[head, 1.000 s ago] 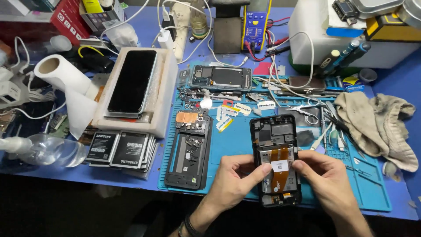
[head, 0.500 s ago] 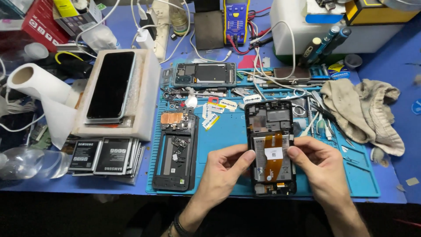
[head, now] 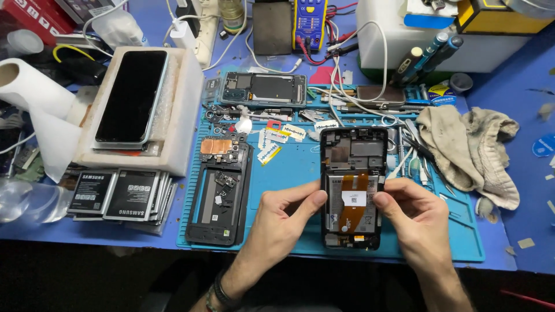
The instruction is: Installing a small internal circuit board and connecting ribbon cables inside a disassembled smartphone.
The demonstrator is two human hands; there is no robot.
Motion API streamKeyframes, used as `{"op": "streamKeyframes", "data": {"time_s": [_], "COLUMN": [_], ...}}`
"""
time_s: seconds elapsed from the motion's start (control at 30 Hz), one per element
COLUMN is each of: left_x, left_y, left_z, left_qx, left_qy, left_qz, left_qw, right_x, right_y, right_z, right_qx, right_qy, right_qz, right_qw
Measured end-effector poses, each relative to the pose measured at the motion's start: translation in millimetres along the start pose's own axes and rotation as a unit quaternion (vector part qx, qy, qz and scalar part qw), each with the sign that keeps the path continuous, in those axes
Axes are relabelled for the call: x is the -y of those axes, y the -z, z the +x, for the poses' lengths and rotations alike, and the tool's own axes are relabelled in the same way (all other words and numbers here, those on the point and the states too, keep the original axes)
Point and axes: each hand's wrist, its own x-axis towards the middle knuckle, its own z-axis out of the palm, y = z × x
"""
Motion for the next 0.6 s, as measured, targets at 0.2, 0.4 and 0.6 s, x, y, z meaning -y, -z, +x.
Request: {"op": "streamKeyframes", "data": {"time_s": [0.2, 0.4, 0.6], "left_x": [12, 23, 19], "left_y": [14, 7, 4], "left_z": [7, 3, -5], "left_qx": [-0.018, -0.019, -0.045], "left_qy": [0.048, 0.017, -0.01], "left_qz": [-0.11, 0.017, 0.001], "left_qw": [0.993, 1.0, 0.999], "right_x": [1, 20, 17], "right_y": [8, -14, -13], "right_z": [11, 11, 7], "right_qx": [-0.01, 0.035, 0.043], "right_qy": [0.021, 0.016, 0.017], "right_qz": [-0.019, -0.038, -0.037], "right_qw": [1.0, 0.999, 0.998]}}
